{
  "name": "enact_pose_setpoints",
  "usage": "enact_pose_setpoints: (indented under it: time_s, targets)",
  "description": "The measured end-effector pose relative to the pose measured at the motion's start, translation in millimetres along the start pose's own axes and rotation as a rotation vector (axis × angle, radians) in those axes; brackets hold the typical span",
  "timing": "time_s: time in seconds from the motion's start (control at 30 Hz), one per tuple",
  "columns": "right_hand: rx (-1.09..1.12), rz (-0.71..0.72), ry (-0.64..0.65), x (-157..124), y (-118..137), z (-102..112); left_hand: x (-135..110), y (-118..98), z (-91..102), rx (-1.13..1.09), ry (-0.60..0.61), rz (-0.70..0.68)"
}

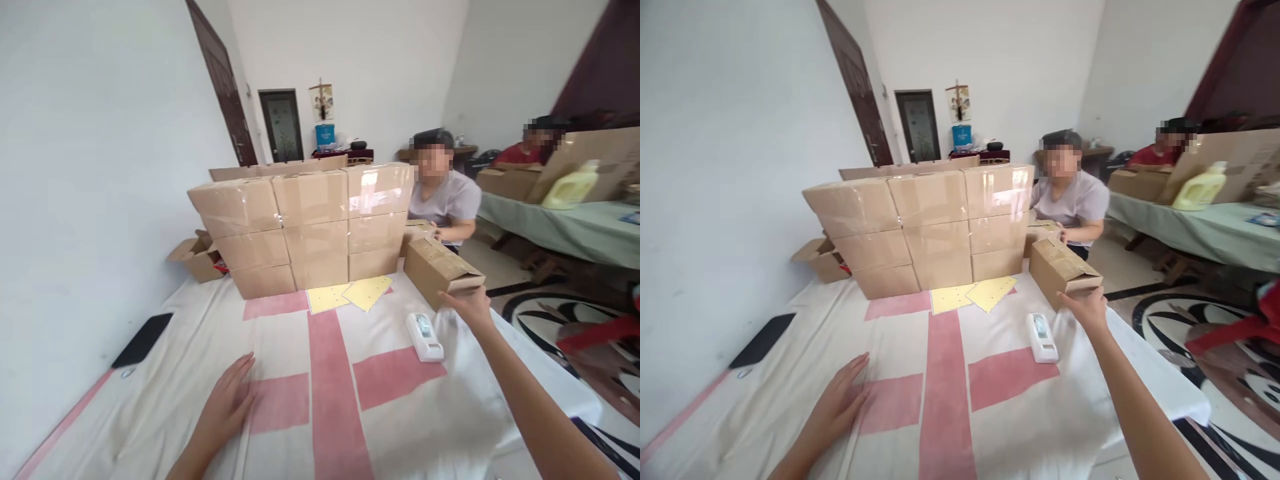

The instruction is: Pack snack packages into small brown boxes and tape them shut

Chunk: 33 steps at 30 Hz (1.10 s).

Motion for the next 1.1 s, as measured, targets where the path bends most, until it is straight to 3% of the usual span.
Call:
enact_pose_setpoints:
  time_s: [0.07, 0.1, 0.2, 0.27, 0.37, 0.47, 0.53, 0.63, 0.73, 0.8, 0.87, 0.93, 1.0, 1.1]
  targets:
    - [-0.067, -0.124, 0.038, -3.9, 11.9, -11.3, 2.8, 29.6, 11.9, 0.081, 0.027, 0.128]
    - [-0.087, -0.109, 0.01, -11.4, 27.3, -10.4, 5.3, 49.3, 22.6, 0.117, 0.014, 0.221]
    - [-0.012, 0.2, -0.074, -58.5, 110.9, -12.8, 19.9, 115.1, 64.5, 0.112, -0.124, 0.528]
    - [0.123, 0.388, 0.031, -108.3, 178.7, -37.8, 37.9, 157.6, 85.8, 0.016, -0.224, 0.709]
    - [0.37, 0.587, 0.456, -203.6, 291.7, -114.5, 80.8, 210.0, 99.6, -0.063, -0.346, 0.859]
    - [0.511, 0.765, 0.891, -309.2, 408.1, -205.9, 137.1, 253.9, 94.0, -0.087, -0.437, 0.92]
    - [0.556, 0.819, 1.068, -363.2, 477.3, -267.5, 175.8, 282.6, 84.9, -0.117, -0.501, 0.975]
    - [0.404, 0.669, 1.191, -402.2, 549.4, -370.1, 226.4, 324.5, 69.2, -0.19, -0.566, 1.094]
    - [0.211, 0.48, 1.179, -403.3, 583.3, -453.5, 259.0, 356.9, 60.7, -0.241, -0.613, 1.127]
    - [0.182, 0.431, 1.158, -397.3, 593.9, -487.3, 264.7, 371.2, 60.4, -0.238, -0.651, 1.11]
    - [0.199, 0.424, 1.142, -392.3, 598.0, -505.2, 259.3, 377.9, 63.9, -0.216, -0.705, 1.064]
    - [0.239, 0.42, 1.122, -389.6, 598.2, -509.4, 247.2, 376.1, 70.5, -0.204, -0.777, 0.979]
    - [0.3, 0.427, 1.111, -390.3, 597.6, -500.5, 230.1, 367.4, 77.5, -0.21, -0.819, 0.896]
    - [0.394, 0.456, 1.114, -394.6, 588.5, -458.5, 196.2, 341.6, 87.9, -0.272, -0.778, 0.782]
Point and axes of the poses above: each hand's wrist, its own x-axis towards the middle knuckle, its own z-axis out of the back of the hand, y = z × x, the point moved 8 cm from there along x, towards the middle knuckle, and after that the axes turned 1 degree about -x, right-handed, at the moved point
